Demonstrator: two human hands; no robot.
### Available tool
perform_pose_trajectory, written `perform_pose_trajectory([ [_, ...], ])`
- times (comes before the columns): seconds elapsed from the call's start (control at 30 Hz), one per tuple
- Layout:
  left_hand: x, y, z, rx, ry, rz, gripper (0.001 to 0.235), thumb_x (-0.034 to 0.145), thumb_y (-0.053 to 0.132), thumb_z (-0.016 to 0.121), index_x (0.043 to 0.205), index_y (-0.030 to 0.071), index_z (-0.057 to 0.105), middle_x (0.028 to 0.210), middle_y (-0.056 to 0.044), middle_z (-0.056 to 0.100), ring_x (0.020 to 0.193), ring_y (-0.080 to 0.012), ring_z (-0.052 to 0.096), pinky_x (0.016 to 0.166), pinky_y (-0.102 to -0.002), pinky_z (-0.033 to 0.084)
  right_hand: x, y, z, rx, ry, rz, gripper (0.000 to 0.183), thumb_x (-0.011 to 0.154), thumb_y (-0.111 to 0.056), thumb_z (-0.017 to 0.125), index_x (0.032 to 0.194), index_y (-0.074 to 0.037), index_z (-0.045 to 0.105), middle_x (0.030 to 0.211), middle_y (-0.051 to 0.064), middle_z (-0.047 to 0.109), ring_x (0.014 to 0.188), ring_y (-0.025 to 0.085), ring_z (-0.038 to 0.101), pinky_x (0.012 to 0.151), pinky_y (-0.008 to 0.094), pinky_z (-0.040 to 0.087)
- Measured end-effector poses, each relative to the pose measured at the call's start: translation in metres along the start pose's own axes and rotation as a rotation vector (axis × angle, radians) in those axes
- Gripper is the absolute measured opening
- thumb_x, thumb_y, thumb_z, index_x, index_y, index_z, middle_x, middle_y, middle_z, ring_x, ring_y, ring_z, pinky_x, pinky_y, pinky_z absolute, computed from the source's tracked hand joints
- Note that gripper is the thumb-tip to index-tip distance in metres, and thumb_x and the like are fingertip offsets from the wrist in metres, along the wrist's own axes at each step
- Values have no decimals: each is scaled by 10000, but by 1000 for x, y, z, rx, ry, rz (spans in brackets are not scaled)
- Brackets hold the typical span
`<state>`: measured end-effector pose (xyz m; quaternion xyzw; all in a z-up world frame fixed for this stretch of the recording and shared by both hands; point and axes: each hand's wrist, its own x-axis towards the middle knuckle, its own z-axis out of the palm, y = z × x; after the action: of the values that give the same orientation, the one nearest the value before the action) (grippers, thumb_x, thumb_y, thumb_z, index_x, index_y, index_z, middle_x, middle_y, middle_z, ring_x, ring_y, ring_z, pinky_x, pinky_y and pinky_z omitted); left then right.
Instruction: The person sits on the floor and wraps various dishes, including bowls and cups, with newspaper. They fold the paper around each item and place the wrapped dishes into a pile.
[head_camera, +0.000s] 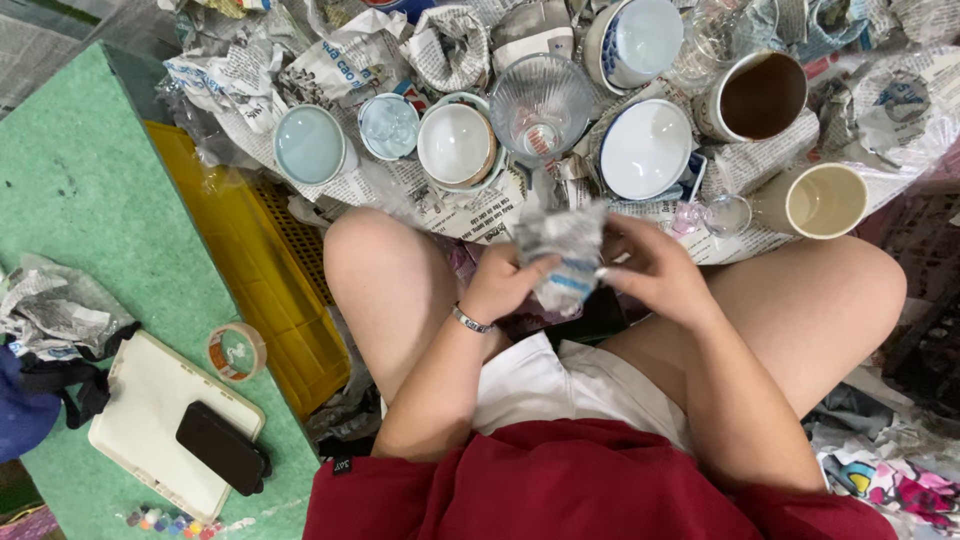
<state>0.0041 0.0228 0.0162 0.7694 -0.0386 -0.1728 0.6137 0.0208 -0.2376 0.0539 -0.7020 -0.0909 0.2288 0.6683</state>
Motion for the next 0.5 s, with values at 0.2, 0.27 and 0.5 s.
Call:
perform_pose_trajectory([
  [0.2, 4, -27, 24, -3, -170, -86, 275, 891, 132, 752, 1116, -25, 738, 881, -118, 754, 780, -123, 636, 732, -292, 560, 5, 1, 15, -11, -73, -110, 460, 864, 6, 749, 1310, -62, 661, 1261, 99, 706, 1148, 195, 667, 988, 328, 534],
  [0.27, 7, -41, 30, -282, -209, -89, 303, 913, 107, 724, 1183, -29, 696, 1040, -106, 739, 922, -119, 653, 842, -289, 549, 5, 1, 16, -218, -24, -342, 395, 834, 37, 753, 1203, -101, 760, 1281, 118, 724, 1194, 254, 693, 1021, 342, 531],
  [0.5, 6, -70, 31, -1097, -98, -329, 336, 1037, 235, 525, 1213, -9, 676, 1147, -82, 738, 1024, -161, 698, 912, -312, 553, 6, -5, 20, -408, 78, -363, 439, 753, 101, 665, 1095, -137, 804, 1271, 131, 712, 1136, 305, 706, 960, 357, 547],
])
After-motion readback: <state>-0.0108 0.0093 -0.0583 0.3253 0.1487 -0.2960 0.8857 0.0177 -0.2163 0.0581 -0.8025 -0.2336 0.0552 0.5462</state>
